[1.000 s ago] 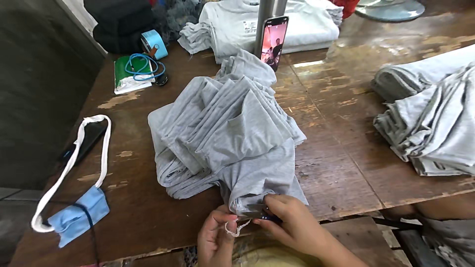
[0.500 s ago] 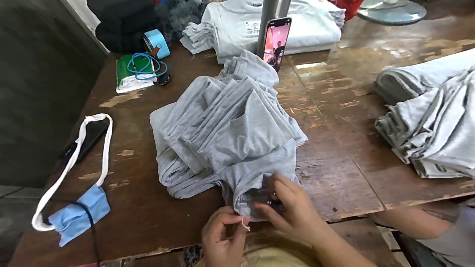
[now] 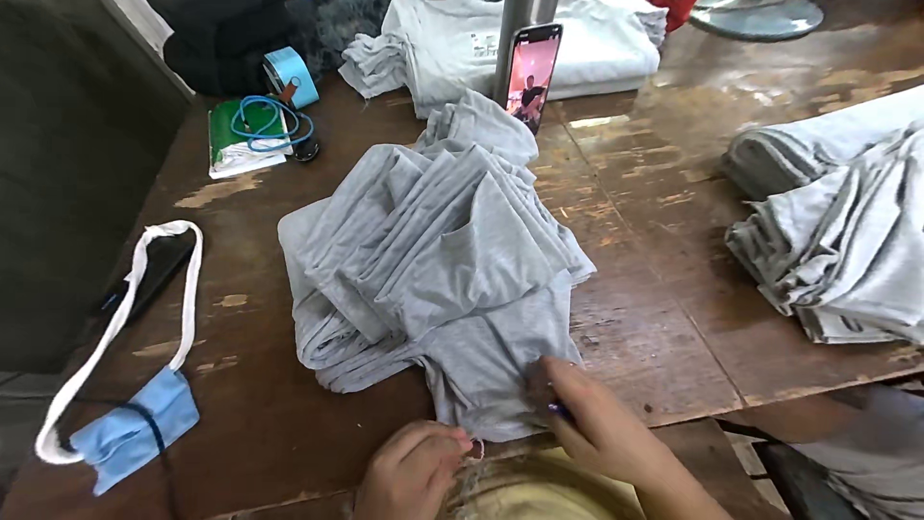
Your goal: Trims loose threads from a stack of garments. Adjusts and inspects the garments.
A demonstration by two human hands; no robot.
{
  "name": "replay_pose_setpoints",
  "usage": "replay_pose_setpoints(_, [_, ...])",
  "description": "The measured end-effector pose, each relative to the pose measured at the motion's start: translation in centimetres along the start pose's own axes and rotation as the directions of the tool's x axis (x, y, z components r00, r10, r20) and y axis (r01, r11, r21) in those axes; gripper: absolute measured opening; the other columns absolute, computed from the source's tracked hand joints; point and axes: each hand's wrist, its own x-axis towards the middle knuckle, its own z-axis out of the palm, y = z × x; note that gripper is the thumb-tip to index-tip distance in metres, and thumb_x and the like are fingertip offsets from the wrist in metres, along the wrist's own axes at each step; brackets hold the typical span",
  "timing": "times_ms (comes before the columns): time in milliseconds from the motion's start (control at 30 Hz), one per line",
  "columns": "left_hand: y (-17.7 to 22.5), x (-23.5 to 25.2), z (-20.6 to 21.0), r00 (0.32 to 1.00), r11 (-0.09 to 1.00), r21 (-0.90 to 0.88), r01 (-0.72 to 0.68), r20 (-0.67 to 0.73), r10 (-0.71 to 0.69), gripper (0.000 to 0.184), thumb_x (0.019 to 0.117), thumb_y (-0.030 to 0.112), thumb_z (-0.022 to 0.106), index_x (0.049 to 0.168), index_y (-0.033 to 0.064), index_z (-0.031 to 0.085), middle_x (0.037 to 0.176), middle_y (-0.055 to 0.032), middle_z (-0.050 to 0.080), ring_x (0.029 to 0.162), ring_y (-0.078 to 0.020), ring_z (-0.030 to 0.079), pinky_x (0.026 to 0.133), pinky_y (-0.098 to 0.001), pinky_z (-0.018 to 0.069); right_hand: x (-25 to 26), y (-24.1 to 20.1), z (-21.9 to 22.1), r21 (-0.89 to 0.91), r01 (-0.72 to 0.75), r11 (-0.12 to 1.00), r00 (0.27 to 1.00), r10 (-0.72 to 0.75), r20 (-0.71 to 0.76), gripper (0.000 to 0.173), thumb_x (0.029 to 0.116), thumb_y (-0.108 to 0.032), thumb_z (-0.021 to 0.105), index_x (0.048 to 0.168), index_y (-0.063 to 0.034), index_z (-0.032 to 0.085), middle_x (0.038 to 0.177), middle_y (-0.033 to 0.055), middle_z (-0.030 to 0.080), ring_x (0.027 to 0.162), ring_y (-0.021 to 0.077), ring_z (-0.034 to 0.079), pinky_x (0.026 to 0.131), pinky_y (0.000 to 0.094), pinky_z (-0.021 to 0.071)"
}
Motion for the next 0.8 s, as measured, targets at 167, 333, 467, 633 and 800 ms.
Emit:
replay_pose_setpoints(167, [0.0, 0.5, 0.9, 0.993, 0.998, -0.039, 0.04, -0.105, -0.044, 0.01, 0.0947, 0.012, 0.071, 0.087, 0.0065, 0.067, 0.096, -0.0029, 0.074, 0.1, -0.005, 0.071, 0.089, -0.0186, 0.0584, 0.2, -0.7, 1.1, -0.27, 0.082, 0.959, 0.996, -0.067, 0.061, 0.06, 0.1044, -0.062, 0.035, 0.09, -0.0104, 0.062, 0.094, 0.0109, 0.062, 0.088, 0.0283, 0.063, 0.072, 0.0416, 0.0534])
replay_pose_setpoints(333, [0.3, 0.7, 1.6, 0.994, 0.996, -0.046, 0.081, -0.065, -0.083, 0.023, 0.0919, 0.03, 0.077, 0.085, 0.0087, 0.069, 0.1, -0.0002, 0.074, 0.102, -0.0052, 0.069, 0.091, -0.0196, 0.0569, 0.3, -1.0, 0.7, -0.332, 0.111, 0.937, 0.986, -0.063, 0.153, 0.059, 0.1067, -0.057, 0.031, 0.084, -0.0131, 0.064, 0.095, 0.0085, 0.062, 0.089, 0.0277, 0.062, 0.07, 0.0411, 0.0532])
replay_pose_setpoints(467, [0.5, 0.5, 2.1, 0.993, 0.992, 0.054, 0.117, -0.004, -0.117, 0.016, 0.0949, 0.019, 0.069, 0.083, 0.0081, 0.069, 0.094, 0.0001, 0.076, 0.097, -0.0052, 0.07, 0.091, -0.0176, 0.0542, 0.3, -1.1, 0.7, -0.351, 0.129, 0.927, 0.981, -0.067, 0.183, 0.054, 0.1061, -0.053, 0.038, 0.081, -0.0135, 0.064, 0.094, 0.0081, 0.063, 0.09, 0.0283, 0.064, 0.07, 0.0421, 0.0542])
replay_pose_setpoints(633, [0.3, 0.4, 1.6, 0.985, 0.984, -0.044, 0.175, 0.001, -0.175, 0.012, 0.0976, 0.015, 0.064, 0.088, 0.0083, 0.061, 0.096, -0.0006, 0.073, 0.094, -0.0027, 0.068, 0.085, -0.0161, 0.0558, 0.5, -1.3, 0.4, -0.365, 0.16, 0.917, 0.972, -0.081, 0.222, 0.054, 0.1045, -0.056, 0.04, 0.083, -0.0131, 0.065, 0.096, 0.0093, 0.062, 0.093, 0.0297, 0.064, 0.072, 0.0436, 0.0548])
replay_pose_setpoints(800, [0.4, 0.4, 1.8, 0.984, 0.981, -0.077, 0.178, -0.012, -0.18, 0.01, 0.0991, 0.016, 0.061, 0.093, 0.0094, 0.058, 0.099, -0.0007, 0.071, 0.095, -0.0016, 0.066, 0.083, -0.0153, 0.0547, 0.4, -1.3, 1.0, -0.396, 0.14, 0.908, 0.983, -0.079, 0.165, 0.054, 0.1056, -0.055, 0.038, 0.08, -0.0147, 0.064, 0.092, 0.0075, 0.062, 0.089, 0.0276, 0.063, 0.069, 0.0414, 0.0537])
